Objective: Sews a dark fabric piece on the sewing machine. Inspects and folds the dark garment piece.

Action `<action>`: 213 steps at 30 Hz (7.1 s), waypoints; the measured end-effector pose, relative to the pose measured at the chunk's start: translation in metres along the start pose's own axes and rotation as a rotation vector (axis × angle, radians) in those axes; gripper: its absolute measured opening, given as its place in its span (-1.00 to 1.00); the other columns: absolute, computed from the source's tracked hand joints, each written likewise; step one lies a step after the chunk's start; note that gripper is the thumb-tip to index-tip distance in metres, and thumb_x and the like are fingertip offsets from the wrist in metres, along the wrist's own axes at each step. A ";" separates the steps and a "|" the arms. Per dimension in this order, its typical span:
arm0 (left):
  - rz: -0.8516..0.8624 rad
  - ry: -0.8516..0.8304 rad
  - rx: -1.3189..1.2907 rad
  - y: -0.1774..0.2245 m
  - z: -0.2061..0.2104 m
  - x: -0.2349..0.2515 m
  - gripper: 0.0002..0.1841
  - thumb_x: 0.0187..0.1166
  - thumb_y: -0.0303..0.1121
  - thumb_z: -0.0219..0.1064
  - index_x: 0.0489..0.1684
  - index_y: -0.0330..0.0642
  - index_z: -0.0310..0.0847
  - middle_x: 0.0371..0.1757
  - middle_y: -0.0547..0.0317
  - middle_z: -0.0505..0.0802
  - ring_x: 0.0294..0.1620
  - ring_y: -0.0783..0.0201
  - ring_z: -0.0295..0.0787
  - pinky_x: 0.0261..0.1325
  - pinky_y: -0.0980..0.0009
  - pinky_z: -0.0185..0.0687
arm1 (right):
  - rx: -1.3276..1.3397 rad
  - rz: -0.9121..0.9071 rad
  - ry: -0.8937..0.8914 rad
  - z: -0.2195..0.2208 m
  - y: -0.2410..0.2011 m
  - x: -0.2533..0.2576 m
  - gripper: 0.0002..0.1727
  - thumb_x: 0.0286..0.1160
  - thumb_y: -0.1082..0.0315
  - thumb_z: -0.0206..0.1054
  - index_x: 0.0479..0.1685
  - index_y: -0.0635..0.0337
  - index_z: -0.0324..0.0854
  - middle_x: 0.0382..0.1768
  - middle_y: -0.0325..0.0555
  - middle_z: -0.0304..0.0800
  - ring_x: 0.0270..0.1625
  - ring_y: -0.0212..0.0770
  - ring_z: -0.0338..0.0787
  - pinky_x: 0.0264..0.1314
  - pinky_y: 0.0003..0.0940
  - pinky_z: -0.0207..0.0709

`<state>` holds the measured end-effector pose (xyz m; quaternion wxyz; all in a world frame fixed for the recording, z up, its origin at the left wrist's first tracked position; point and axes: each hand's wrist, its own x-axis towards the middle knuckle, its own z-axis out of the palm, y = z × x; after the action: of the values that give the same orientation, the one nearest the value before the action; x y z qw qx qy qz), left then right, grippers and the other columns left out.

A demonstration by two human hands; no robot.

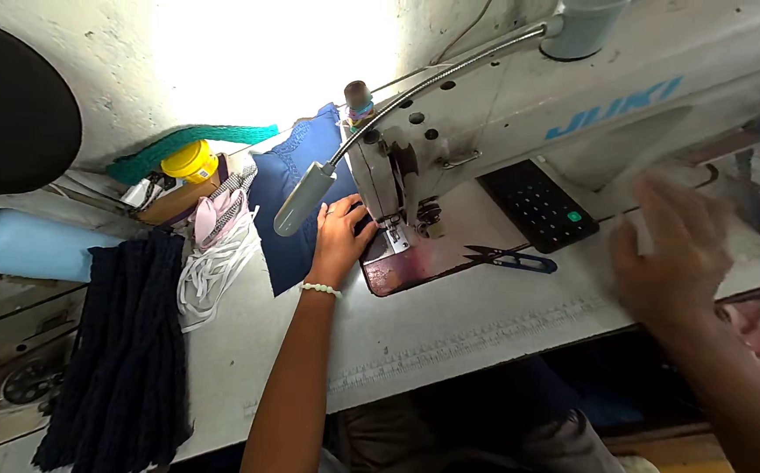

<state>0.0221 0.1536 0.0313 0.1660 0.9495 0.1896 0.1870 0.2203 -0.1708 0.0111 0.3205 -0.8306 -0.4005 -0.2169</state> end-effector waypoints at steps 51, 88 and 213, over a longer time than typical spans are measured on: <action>-0.682 0.149 0.054 -0.069 -0.093 -0.120 -0.47 0.83 -0.19 0.09 0.55 -0.50 0.46 0.65 -0.53 0.42 0.69 -0.44 0.29 0.68 -0.28 0.14 | 0.324 -0.577 -0.309 0.057 -0.215 -0.087 -0.66 0.55 0.05 0.31 0.05 0.02 0.85 0.22 -0.01 0.87 0.28 0.07 0.85 0.20 0.03 0.72; -0.359 0.241 -0.788 0.141 -0.023 -0.163 -0.66 0.28 -0.63 0.23 0.06 -0.38 0.51 -0.12 0.24 0.88 -0.10 0.63 0.79 -0.02 0.65 0.69 | 1.115 0.437 -0.375 -0.010 -0.137 -0.039 -0.83 0.72 0.44 0.03 0.03 0.16 0.54 -0.34 -0.51 0.63 -0.30 -0.72 0.62 -0.20 -0.80 0.51; -0.126 0.264 -0.688 0.118 -0.026 -0.167 -0.80 0.66 -0.33 0.35 -0.08 -0.27 0.84 -0.16 0.23 0.83 -0.10 0.61 0.71 0.00 0.74 0.63 | 1.205 -0.274 -0.516 0.020 -0.134 -0.024 -0.80 0.64 0.49 0.23 -0.10 0.27 0.81 -0.14 -0.20 0.87 0.07 -0.53 0.76 0.29 -0.63 0.58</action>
<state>-0.0973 -0.0139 0.0513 0.4604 0.7924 0.1935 0.3502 0.1007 -0.1054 0.0304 0.5917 -0.4733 -0.6173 0.2116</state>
